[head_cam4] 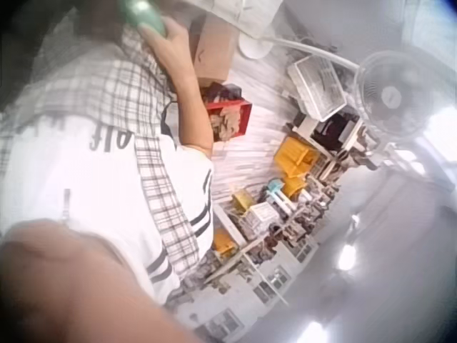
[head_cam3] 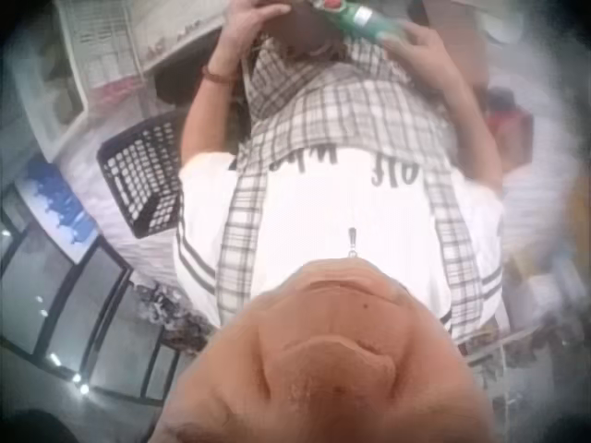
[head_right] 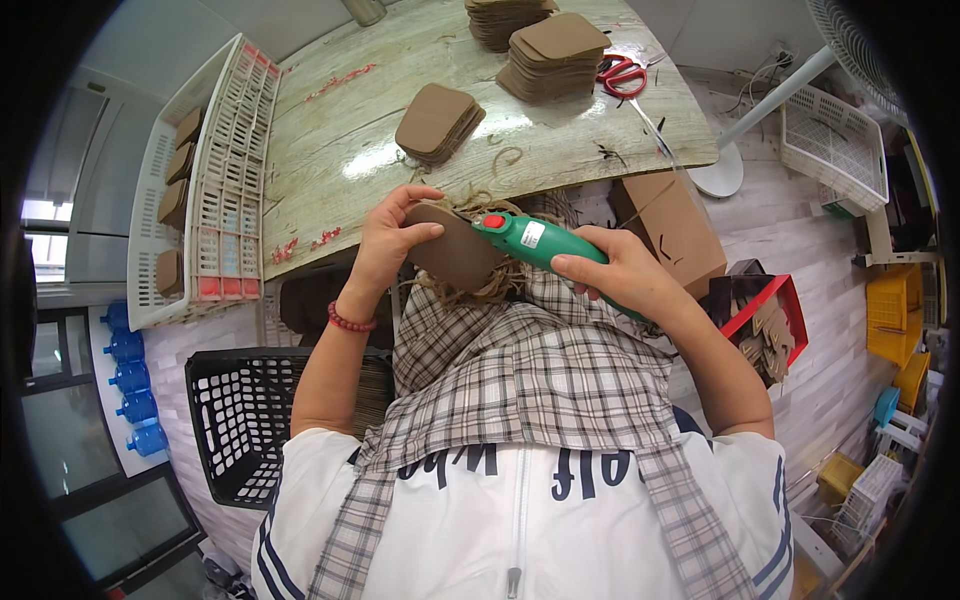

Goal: The person uses a green rotary tool to smooth the edges of stacked brown cardboard pieces. They handle the pieces one at a time, rotate them to reach different sides, and place the finished pieces into a black basket. The person briefly adjusts a nearby fan before resuming the task.

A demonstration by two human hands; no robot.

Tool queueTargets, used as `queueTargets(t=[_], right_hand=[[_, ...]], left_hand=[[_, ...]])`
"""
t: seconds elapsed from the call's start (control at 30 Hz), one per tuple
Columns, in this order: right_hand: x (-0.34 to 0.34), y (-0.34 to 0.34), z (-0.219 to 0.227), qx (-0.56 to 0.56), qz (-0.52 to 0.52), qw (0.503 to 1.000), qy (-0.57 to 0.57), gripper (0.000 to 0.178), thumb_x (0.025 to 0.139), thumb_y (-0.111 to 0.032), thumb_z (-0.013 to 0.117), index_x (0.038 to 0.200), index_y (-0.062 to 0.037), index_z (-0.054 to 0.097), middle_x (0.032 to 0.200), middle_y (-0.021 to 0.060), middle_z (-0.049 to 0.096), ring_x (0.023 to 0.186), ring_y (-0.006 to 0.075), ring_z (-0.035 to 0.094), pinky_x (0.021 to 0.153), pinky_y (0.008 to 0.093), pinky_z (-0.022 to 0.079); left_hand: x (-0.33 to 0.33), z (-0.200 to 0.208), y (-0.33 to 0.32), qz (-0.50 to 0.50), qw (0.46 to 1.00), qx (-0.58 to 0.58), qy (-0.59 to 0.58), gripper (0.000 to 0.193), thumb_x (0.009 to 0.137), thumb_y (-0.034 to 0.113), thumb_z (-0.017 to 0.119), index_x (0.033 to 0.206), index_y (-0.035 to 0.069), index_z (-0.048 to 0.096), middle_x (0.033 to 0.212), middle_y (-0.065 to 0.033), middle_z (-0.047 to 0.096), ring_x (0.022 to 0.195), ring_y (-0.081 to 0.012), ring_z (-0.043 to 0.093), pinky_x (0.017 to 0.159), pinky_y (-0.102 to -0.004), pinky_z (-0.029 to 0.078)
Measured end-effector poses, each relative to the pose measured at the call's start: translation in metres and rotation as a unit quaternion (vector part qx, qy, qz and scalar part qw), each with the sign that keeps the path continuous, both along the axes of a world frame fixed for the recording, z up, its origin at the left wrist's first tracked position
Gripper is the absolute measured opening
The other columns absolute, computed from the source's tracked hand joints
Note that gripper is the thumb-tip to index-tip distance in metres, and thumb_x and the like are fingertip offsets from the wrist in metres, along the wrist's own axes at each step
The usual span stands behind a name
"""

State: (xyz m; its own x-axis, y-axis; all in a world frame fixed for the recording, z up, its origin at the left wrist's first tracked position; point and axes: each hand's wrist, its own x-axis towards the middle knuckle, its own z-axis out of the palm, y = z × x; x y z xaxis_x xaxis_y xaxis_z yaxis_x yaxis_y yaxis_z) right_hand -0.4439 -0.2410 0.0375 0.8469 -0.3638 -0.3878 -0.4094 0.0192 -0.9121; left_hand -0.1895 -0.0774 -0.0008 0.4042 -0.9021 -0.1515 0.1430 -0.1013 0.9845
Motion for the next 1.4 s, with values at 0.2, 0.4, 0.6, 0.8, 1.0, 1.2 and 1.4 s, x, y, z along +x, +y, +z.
queueTargets(t=[0.2,0.4,0.6,0.8,1.0,1.2,1.4], right_hand=[[0.008,0.001,-0.001,0.008,0.007,1.000,-0.020,0.035,0.086,-0.029,0.065,0.101,0.0022,0.061,0.067,0.0013,0.056,0.057,0.0067,0.052,0.053,0.0222,0.043],[0.027,0.000,0.001,0.040,0.038,0.998,-0.023,0.037,0.086,-0.030,0.065,0.102,0.0027,0.061,0.074,0.0036,0.059,0.061,0.0085,0.055,0.056,0.0230,0.045],[0.041,-0.001,-0.023,0.026,-0.029,0.995,-0.093,0.034,0.088,-0.028,0.061,0.105,0.0017,0.059,0.075,0.0047,0.062,0.062,0.0081,0.055,0.058,0.0232,0.045],[0.019,-0.011,-0.051,-0.024,-0.112,0.991,-0.069,0.034,0.088,-0.027,0.062,0.106,0.0015,0.061,0.079,0.0037,0.060,0.061,0.0079,0.054,0.057,0.0230,0.045],[0.019,-0.007,-0.067,-0.049,-0.156,0.984,-0.068,0.034,0.087,-0.030,0.065,0.103,0.0002,0.062,0.072,0.0011,0.057,0.056,0.0068,0.052,0.053,0.0234,0.044],[0.020,-0.002,-0.071,-0.055,-0.174,0.980,-0.074,0.033,0.087,-0.029,0.065,0.103,-0.0001,0.061,0.072,0.0006,0.058,0.056,0.0067,0.053,0.053,0.0231,0.044],[0.021,-0.002,-0.065,-0.039,-0.186,0.977,-0.096,0.033,0.088,-0.030,0.064,0.101,-0.0001,0.062,0.072,0.0011,0.059,0.056,0.0066,0.053,0.051,0.0230,0.044]], left_hand=[[0.001,0.005,-0.002,-0.070,0.998,0.007,-0.009,0.067,0.074,-0.012,0.062,0.135,0.004,0.040,0.086,-0.0045,0.064,0.082,-0.0099,0.061,0.075,-0.0235,0.050],[-0.005,0.021,-0.011,-0.095,0.994,0.045,-0.029,0.085,0.069,-0.015,0.063,0.144,0.009,0.031,0.087,-0.0040,0.063,0.084,-0.0088,0.060,0.079,-0.0222,0.046],[0.085,-0.027,0.012,0.125,0.991,-0.043,0.002,0.066,0.078,-0.008,0.062,0.137,0.003,0.035,0.096,-0.0112,0.065,0.086,-0.0176,0.063,0.079,-0.0278,0.051],[0.158,-0.076,0.024,0.279,0.741,0.260,-0.553,0.045,0.079,0.016,0.069,0.120,0.005,0.056,0.128,-0.0167,0.049,0.121,-0.0317,0.044,0.099,-0.0438,0.036],[0.104,-0.070,-0.077,0.207,0.739,0.147,-0.625,0.061,0.081,0.043,0.063,0.125,0.003,0.053,0.140,-0.0214,0.036,0.135,-0.0394,0.021,0.107,-0.0563,0.017],[0.087,-0.068,-0.096,0.240,0.768,0.116,-0.583,0.055,0.072,0.034,0.074,0.113,0.002,0.057,0.138,-0.0229,0.038,0.135,-0.0387,0.021,0.109,-0.0496,0.015],[0.079,-0.056,-0.094,0.267,0.926,-0.012,-0.267,0.032,0.072,0.007,0.076,0.090,0.003,0.051,0.103,-0.0108,0.057,0.087,-0.0219,0.054,0.076,-0.0348,0.047]])
